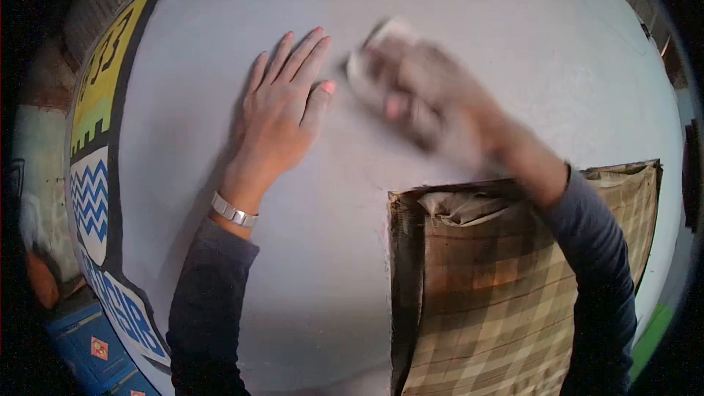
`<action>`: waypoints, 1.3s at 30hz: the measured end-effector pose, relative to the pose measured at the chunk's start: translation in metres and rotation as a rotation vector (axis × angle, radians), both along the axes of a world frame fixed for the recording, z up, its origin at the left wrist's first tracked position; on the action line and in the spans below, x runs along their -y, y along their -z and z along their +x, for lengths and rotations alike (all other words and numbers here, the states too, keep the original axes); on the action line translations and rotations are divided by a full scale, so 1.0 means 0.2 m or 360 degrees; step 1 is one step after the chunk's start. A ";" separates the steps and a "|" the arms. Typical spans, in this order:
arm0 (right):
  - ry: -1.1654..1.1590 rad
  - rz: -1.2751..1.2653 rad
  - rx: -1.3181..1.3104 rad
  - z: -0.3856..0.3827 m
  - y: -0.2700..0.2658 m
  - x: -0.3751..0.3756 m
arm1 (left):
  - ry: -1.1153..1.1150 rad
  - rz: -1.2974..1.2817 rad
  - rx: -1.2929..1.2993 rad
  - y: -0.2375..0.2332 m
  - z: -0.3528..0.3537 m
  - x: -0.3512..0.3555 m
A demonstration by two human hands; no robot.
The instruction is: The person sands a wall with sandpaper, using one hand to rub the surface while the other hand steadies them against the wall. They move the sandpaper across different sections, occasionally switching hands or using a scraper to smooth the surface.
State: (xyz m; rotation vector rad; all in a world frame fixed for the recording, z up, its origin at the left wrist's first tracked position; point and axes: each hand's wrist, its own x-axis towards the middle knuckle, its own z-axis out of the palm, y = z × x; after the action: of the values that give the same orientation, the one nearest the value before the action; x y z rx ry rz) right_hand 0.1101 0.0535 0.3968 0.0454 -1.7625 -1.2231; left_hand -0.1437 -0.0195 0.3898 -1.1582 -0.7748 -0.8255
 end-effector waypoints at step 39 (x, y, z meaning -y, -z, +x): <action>0.0301 -0.0529 -0.0650 -0.05 -0.70 0.11 | -0.0050 -0.0042 0.0027 0.02 -0.05 0.00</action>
State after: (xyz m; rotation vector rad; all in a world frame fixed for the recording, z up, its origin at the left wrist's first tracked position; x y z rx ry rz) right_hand 0.1004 0.0312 0.5364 -0.5390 -1.6055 -0.9691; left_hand -0.1528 -0.0197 0.3850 -1.1608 -0.8181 -0.8020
